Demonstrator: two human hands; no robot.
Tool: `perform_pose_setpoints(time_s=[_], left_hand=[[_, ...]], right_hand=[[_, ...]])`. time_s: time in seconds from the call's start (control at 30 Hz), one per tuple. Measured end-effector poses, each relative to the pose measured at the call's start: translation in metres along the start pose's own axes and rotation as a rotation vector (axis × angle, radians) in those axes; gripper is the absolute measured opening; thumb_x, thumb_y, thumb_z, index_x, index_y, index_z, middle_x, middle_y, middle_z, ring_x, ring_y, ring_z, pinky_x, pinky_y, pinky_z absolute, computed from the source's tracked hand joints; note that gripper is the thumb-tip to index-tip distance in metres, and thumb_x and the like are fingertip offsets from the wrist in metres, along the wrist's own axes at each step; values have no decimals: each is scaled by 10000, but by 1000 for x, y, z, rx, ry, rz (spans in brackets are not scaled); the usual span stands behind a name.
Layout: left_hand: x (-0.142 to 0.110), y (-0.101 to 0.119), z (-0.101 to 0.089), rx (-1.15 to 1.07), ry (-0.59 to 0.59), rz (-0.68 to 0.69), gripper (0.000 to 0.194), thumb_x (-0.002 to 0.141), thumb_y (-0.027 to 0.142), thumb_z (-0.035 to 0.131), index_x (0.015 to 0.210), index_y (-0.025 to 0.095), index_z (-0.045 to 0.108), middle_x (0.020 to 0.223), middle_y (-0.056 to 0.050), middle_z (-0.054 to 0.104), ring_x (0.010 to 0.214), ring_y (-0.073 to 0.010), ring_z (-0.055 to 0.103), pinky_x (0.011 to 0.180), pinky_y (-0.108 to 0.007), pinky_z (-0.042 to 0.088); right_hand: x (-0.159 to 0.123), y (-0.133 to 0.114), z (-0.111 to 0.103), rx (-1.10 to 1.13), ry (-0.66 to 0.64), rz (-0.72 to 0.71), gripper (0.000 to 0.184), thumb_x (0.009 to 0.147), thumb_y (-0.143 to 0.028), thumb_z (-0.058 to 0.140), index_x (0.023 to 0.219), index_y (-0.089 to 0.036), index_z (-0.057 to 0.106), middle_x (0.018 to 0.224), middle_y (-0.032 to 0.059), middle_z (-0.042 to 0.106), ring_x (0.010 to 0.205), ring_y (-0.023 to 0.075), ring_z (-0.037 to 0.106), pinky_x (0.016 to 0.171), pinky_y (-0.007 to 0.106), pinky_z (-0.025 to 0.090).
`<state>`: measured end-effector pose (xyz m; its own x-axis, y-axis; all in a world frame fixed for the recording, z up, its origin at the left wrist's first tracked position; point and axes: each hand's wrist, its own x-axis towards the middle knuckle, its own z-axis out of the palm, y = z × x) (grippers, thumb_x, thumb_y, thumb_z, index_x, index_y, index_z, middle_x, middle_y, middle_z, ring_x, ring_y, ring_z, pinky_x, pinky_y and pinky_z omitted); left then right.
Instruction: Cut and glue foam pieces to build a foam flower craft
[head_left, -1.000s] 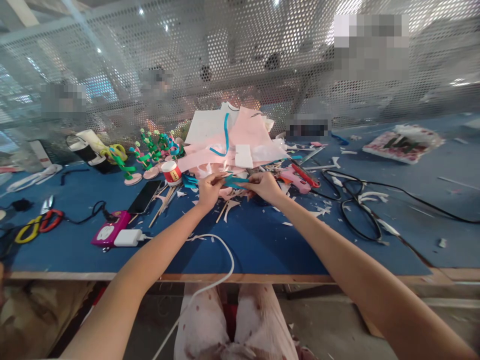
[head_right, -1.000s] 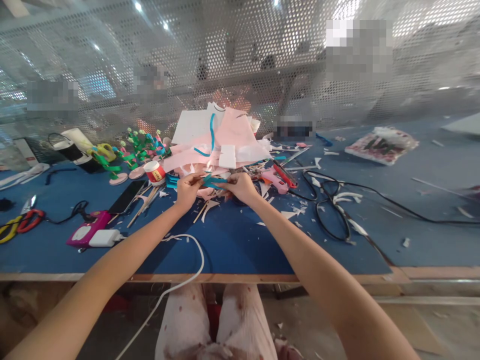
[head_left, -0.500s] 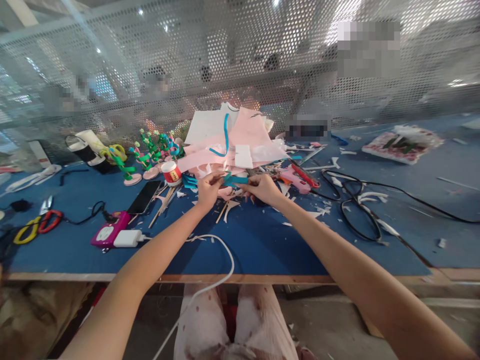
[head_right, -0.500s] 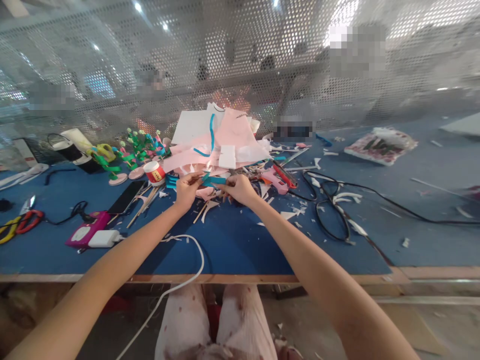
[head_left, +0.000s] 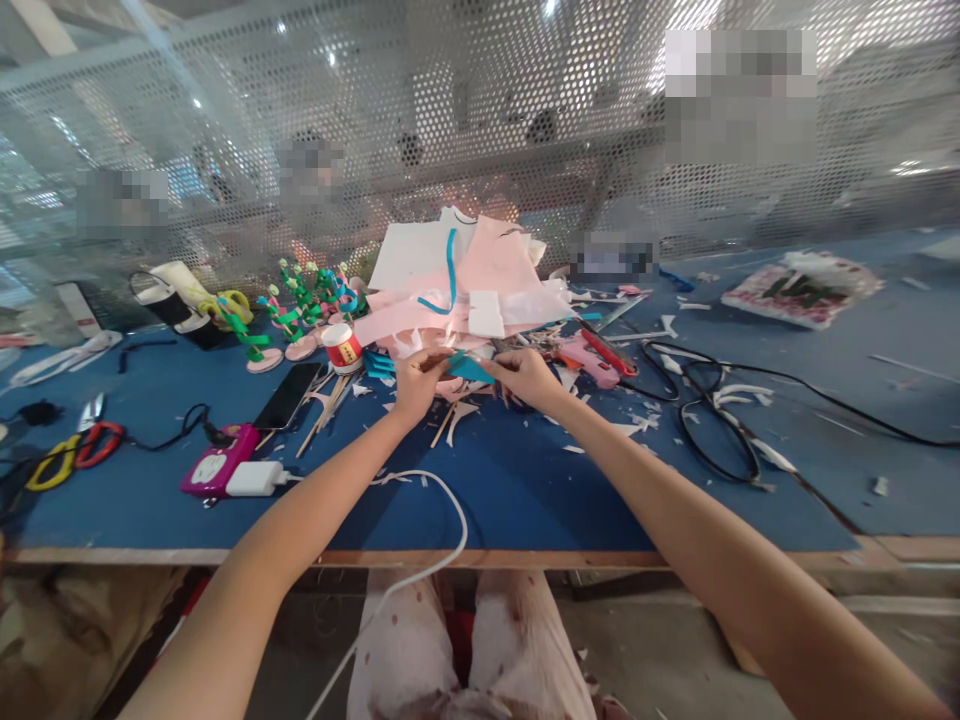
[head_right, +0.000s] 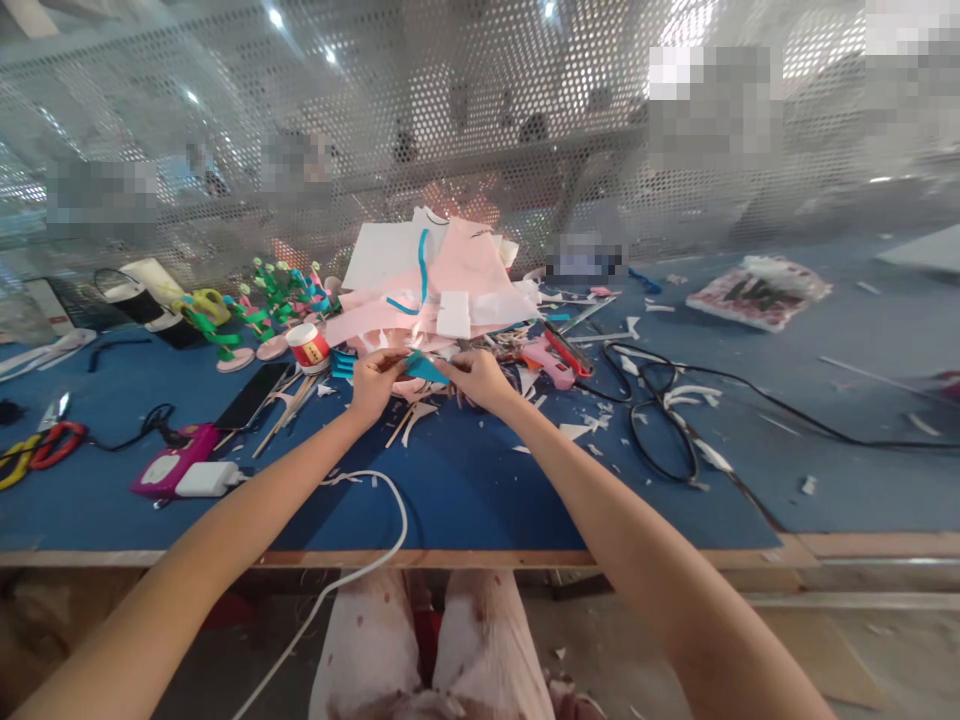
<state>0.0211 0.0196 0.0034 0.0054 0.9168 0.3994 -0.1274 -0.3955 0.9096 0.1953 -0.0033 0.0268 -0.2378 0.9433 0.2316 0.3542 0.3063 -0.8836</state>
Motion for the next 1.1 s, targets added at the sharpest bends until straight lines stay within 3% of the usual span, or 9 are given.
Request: perform_pose_setpoints(time_s=[0.27, 0.47, 0.8, 1.1], left_hand=[[1, 1, 1, -25, -13, -61, 300, 561, 357, 753, 764, 150, 675, 697, -27, 703, 651, -161, 657, 626, -306, 558], [0, 3, 1, -12, 7, -58, 280, 568, 326, 749, 782, 158, 679, 640, -8, 682, 632, -143, 641, 612, -271, 540], [3, -4, -1, -70, 37, -65, 322, 571, 356, 758, 805, 157, 662, 659, -12, 674, 641, -167, 650, 636, -339, 561], [2, -3, -1, -74, -3, -97, 337, 565, 364, 763, 810, 157, 656, 686, -12, 687, 641, -162, 658, 663, -341, 571]], right_hand=[[4, 8, -1, -72, 26, -50, 523, 735, -590, 491, 393, -195, 461, 323, -14, 469, 334, 105, 427, 411, 253, 334], [3, 6, 1, -10, 35, -22, 534, 691, -627, 505, 385, -193, 448, 317, -21, 465, 300, 95, 417, 366, 241, 303], [0, 2, 2, 56, -7, 31, 521, 615, -677, 586, 447, -189, 517, 358, -14, 513, 269, 98, 417, 309, 249, 309], [0, 4, 0, -48, 54, -47, 497, 677, -616, 568, 436, -193, 472, 368, -9, 524, 289, 100, 438, 349, 246, 330]])
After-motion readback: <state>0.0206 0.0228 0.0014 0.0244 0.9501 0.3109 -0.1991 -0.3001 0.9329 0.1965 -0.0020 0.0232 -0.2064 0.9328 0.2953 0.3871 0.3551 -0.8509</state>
